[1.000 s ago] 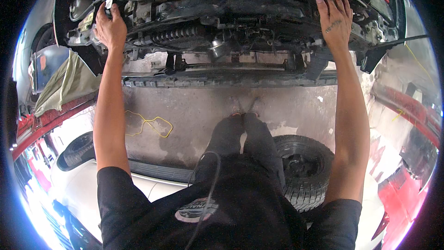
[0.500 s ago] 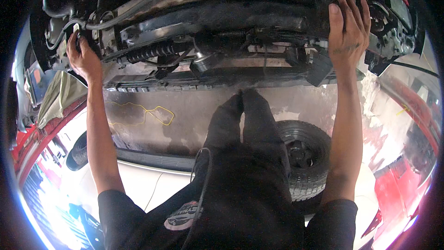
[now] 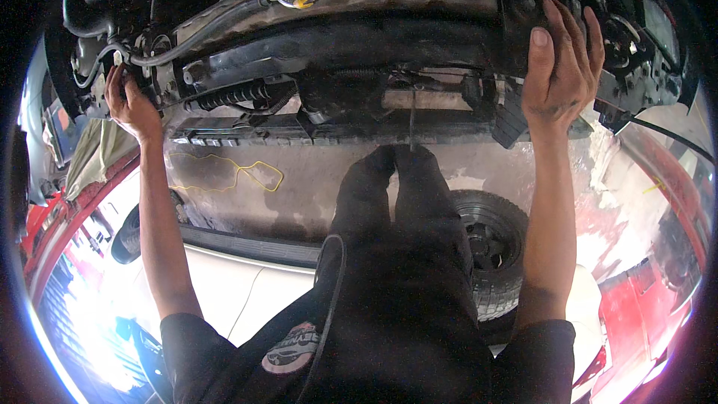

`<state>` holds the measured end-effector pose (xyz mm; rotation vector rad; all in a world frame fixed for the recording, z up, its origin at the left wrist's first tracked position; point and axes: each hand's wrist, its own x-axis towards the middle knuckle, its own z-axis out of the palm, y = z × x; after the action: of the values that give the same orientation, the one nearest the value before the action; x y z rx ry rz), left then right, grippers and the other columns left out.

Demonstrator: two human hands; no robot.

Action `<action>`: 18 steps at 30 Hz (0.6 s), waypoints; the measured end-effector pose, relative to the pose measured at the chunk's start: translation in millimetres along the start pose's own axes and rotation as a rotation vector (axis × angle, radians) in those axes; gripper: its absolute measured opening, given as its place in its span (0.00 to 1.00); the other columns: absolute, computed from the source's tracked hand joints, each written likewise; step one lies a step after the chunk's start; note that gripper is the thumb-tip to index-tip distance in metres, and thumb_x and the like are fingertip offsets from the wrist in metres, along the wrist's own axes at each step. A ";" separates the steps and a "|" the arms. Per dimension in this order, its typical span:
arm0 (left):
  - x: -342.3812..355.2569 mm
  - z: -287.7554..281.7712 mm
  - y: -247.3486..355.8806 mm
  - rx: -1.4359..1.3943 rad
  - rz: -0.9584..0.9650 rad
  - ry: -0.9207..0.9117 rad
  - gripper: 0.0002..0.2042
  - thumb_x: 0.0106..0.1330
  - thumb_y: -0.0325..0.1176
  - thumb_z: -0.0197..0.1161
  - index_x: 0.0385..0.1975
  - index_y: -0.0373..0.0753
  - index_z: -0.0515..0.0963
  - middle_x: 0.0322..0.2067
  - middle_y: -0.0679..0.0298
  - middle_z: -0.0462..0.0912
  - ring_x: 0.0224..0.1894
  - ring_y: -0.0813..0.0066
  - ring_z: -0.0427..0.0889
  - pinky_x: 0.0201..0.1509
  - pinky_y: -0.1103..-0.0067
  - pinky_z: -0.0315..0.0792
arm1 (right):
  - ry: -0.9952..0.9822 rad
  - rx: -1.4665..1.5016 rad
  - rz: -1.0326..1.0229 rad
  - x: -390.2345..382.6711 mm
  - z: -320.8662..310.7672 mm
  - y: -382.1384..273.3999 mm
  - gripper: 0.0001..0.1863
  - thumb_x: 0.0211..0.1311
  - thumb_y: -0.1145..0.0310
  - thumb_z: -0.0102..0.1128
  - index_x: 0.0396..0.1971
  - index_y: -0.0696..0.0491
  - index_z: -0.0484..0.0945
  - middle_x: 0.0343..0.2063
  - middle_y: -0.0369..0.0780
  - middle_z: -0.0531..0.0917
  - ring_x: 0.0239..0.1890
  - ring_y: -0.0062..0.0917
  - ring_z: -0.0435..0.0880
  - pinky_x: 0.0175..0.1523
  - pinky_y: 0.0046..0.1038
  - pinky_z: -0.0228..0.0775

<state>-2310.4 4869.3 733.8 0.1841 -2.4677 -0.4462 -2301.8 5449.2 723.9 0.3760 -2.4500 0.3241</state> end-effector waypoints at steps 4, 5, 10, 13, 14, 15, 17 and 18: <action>-2.3 0.1 -2.3 0.008 0.007 0.000 0.16 0.66 0.30 0.58 0.51 0.35 0.83 0.55 0.54 0.81 0.59 0.59 0.77 0.66 0.70 0.68 | 0.016 0.011 0.011 -3.9 4.6 1.2 0.21 0.75 0.55 0.49 0.48 0.54 0.87 0.47 0.41 0.88 0.62 0.43 0.78 0.71 0.43 0.60; -5.2 1.3 -3.7 0.009 -0.001 0.002 0.16 0.64 0.29 0.58 0.50 0.36 0.83 0.55 0.55 0.80 0.59 0.59 0.77 0.66 0.69 0.68 | 0.024 0.018 0.016 -4.4 4.2 -0.4 0.21 0.75 0.56 0.49 0.48 0.54 0.87 0.47 0.41 0.88 0.62 0.43 0.78 0.71 0.43 0.60; -0.8 3.3 -9.0 -0.018 -0.051 0.039 0.19 0.60 0.29 0.60 0.52 0.37 0.81 0.53 0.55 0.82 0.56 0.56 0.79 0.63 0.67 0.69 | 0.009 -0.010 -0.028 -1.9 0.0 0.1 0.20 0.75 0.58 0.50 0.48 0.55 0.87 0.47 0.42 0.88 0.61 0.42 0.79 0.71 0.43 0.61; 0.4 2.2 -7.8 0.068 -0.085 0.018 0.21 0.58 0.31 0.61 0.54 0.38 0.80 0.53 0.53 0.82 0.56 0.53 0.79 0.62 0.66 0.70 | 0.017 -0.013 0.000 -1.2 -1.7 -4.2 0.19 0.75 0.59 0.50 0.47 0.55 0.86 0.47 0.42 0.88 0.60 0.42 0.79 0.71 0.43 0.61; 1.5 2.7 -7.7 0.113 -0.095 0.022 0.21 0.58 0.32 0.61 0.54 0.38 0.80 0.53 0.53 0.82 0.56 0.52 0.79 0.62 0.65 0.70 | 0.024 -0.007 0.016 -1.2 -2.0 -6.0 0.19 0.75 0.59 0.51 0.47 0.56 0.86 0.47 0.43 0.88 0.60 0.42 0.79 0.71 0.43 0.61; 1.2 4.2 -8.4 0.109 -0.063 0.044 0.21 0.59 0.33 0.61 0.53 0.39 0.80 0.54 0.55 0.82 0.56 0.52 0.79 0.63 0.64 0.69 | 0.024 -0.007 0.009 -1.1 -1.9 -6.2 0.19 0.75 0.59 0.51 0.47 0.55 0.86 0.47 0.43 0.88 0.60 0.42 0.79 0.70 0.43 0.61; 0.6 3.5 -13.7 0.100 -0.039 0.043 0.20 0.59 0.35 0.60 0.53 0.42 0.81 0.56 0.59 0.81 0.59 0.57 0.77 0.65 0.66 0.66 | 0.024 -0.007 -0.003 -1.1 -1.7 -5.0 0.19 0.75 0.58 0.51 0.48 0.55 0.86 0.47 0.43 0.88 0.60 0.42 0.80 0.70 0.43 0.62; 0.5 3.6 -13.7 0.109 -0.022 0.041 0.20 0.59 0.35 0.60 0.53 0.43 0.81 0.57 0.60 0.80 0.60 0.59 0.77 0.66 0.67 0.64 | 0.024 -0.010 0.000 -1.6 -1.4 -5.1 0.19 0.75 0.58 0.51 0.48 0.55 0.86 0.47 0.43 0.88 0.60 0.42 0.79 0.70 0.43 0.62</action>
<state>-2312.6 4857.3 726.4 0.2623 -2.4532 -0.3144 -2298.0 5445.2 724.7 0.3666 -2.4275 0.3148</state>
